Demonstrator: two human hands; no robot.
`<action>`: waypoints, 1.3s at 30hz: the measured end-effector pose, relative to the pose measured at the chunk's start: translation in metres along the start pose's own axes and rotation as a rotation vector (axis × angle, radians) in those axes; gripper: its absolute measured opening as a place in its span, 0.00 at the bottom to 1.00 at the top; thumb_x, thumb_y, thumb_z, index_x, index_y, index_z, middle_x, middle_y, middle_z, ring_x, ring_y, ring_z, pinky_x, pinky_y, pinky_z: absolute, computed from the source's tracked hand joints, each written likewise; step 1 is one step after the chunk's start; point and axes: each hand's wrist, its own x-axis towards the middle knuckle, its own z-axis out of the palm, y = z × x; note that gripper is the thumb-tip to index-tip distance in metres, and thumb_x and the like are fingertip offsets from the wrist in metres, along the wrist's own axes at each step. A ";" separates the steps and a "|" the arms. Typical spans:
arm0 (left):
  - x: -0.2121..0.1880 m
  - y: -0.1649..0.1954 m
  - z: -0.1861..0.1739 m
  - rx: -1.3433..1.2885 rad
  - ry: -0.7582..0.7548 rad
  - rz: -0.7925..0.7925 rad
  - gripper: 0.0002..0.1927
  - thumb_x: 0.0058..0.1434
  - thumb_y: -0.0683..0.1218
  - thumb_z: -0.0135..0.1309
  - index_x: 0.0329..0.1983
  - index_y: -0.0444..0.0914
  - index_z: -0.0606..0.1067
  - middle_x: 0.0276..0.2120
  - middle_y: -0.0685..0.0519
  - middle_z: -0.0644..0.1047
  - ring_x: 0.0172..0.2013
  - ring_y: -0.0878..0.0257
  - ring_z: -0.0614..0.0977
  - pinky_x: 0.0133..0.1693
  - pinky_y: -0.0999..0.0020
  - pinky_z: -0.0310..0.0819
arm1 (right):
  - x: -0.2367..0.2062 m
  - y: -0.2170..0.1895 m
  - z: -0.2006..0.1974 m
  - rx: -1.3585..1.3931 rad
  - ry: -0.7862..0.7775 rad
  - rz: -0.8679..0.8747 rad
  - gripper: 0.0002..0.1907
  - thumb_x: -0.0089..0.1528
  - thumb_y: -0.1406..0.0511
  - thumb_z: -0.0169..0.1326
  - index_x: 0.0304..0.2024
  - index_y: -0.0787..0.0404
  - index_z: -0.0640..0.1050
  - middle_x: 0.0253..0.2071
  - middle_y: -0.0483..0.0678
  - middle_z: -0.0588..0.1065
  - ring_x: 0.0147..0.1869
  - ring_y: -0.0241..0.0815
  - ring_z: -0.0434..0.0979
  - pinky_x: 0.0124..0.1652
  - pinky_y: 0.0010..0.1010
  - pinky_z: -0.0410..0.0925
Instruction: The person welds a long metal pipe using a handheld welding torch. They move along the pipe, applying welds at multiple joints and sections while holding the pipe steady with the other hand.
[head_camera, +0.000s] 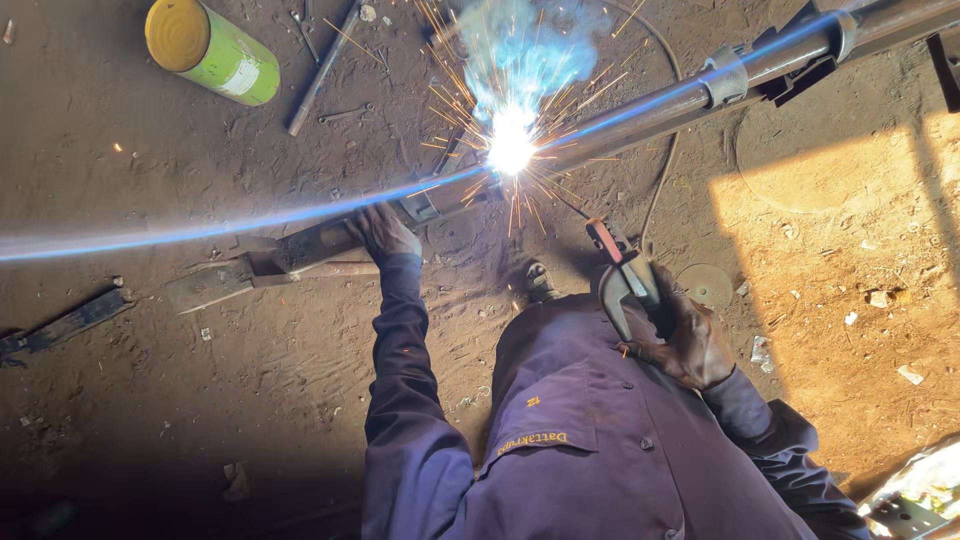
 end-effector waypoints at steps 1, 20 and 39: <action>0.001 -0.001 0.002 0.032 0.056 0.023 0.31 0.53 0.46 0.61 0.60 0.34 0.68 0.62 0.38 0.69 0.67 0.41 0.63 0.70 0.37 0.35 | 0.000 0.001 0.000 -0.007 0.013 -0.031 0.64 0.43 0.56 0.74 0.73 0.69 0.56 0.52 0.61 0.79 0.54 0.49 0.82 0.50 0.38 0.74; 0.001 -0.008 0.012 0.017 0.132 0.060 0.34 0.48 0.44 0.60 0.60 0.31 0.69 0.62 0.35 0.69 0.66 0.40 0.65 0.70 0.38 0.38 | 0.002 0.000 0.000 -0.086 -0.039 0.145 0.67 0.40 0.54 0.75 0.74 0.65 0.56 0.41 0.60 0.81 0.40 0.48 0.85 0.39 0.35 0.77; -0.004 -0.008 0.005 0.031 0.053 0.026 0.52 0.37 0.59 0.76 0.62 0.31 0.66 0.64 0.35 0.67 0.68 0.40 0.63 0.71 0.39 0.34 | 0.003 -0.004 0.001 -0.039 -0.013 0.052 0.65 0.40 0.55 0.75 0.72 0.70 0.56 0.47 0.62 0.80 0.38 0.45 0.84 0.36 0.33 0.78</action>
